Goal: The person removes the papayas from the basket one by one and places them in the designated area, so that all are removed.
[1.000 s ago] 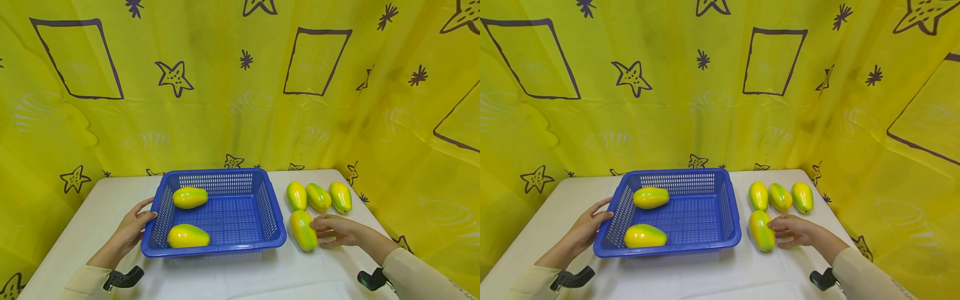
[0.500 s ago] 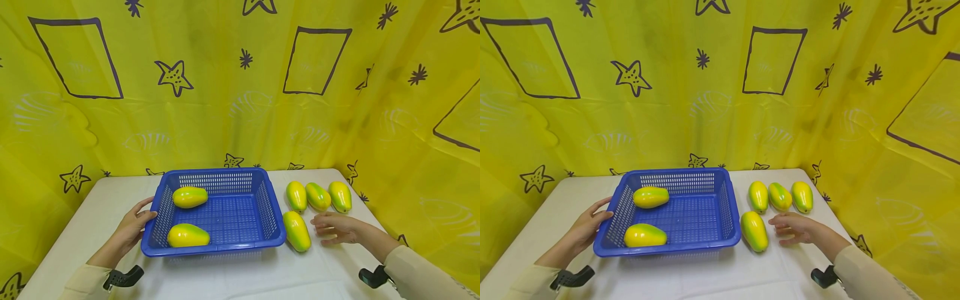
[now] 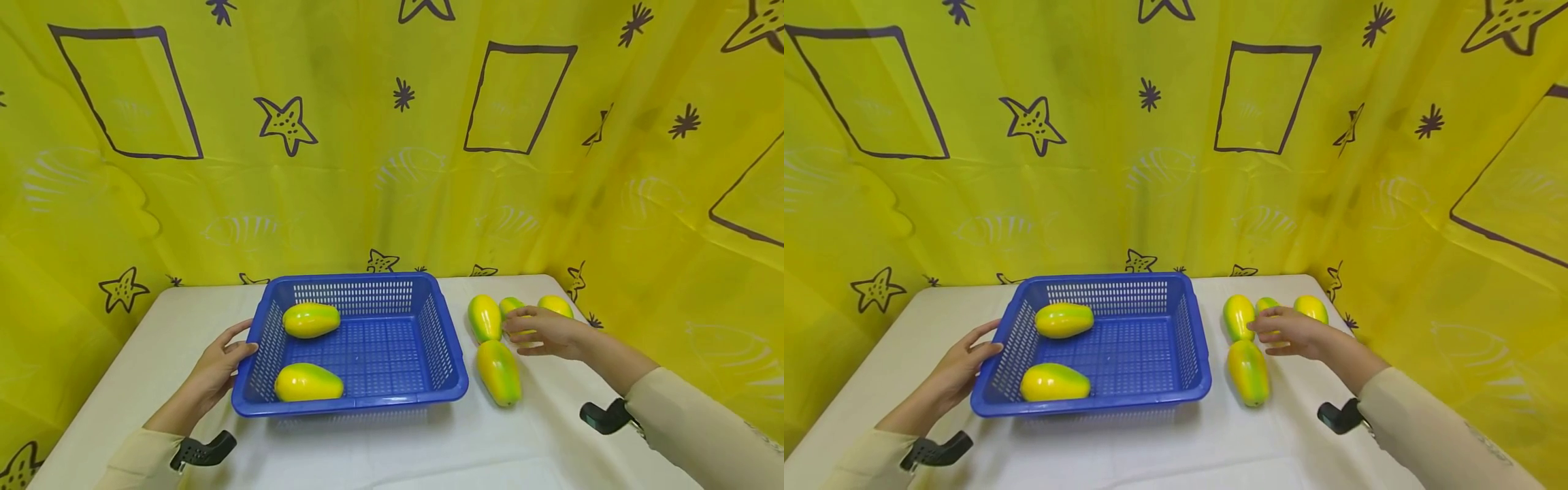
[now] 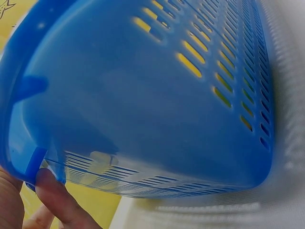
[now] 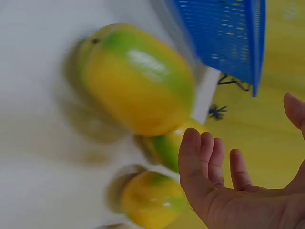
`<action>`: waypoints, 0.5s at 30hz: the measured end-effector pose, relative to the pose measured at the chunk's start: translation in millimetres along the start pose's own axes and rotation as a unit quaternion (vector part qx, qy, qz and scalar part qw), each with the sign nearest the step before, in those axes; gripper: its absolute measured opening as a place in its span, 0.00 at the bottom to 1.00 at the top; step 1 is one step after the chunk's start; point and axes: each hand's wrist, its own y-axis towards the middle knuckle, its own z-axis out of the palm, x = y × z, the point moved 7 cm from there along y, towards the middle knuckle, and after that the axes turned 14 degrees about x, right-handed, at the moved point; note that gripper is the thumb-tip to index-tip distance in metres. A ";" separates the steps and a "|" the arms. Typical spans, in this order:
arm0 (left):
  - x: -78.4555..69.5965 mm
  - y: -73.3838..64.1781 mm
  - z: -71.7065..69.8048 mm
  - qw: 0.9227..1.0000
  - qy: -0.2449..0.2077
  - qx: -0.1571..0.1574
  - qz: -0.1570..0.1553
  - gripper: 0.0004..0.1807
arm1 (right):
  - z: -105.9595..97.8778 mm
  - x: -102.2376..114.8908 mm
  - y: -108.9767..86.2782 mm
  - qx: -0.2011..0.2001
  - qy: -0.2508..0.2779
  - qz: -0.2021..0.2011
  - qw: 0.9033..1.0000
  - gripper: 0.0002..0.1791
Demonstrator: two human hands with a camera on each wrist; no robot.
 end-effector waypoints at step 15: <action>-1.1 0.2 -0.8 1.000 -0.003 0.000 0.002 0.39 | 80.2 114.2 40.7 0.016 -0.140 -0.081 0.987 0.38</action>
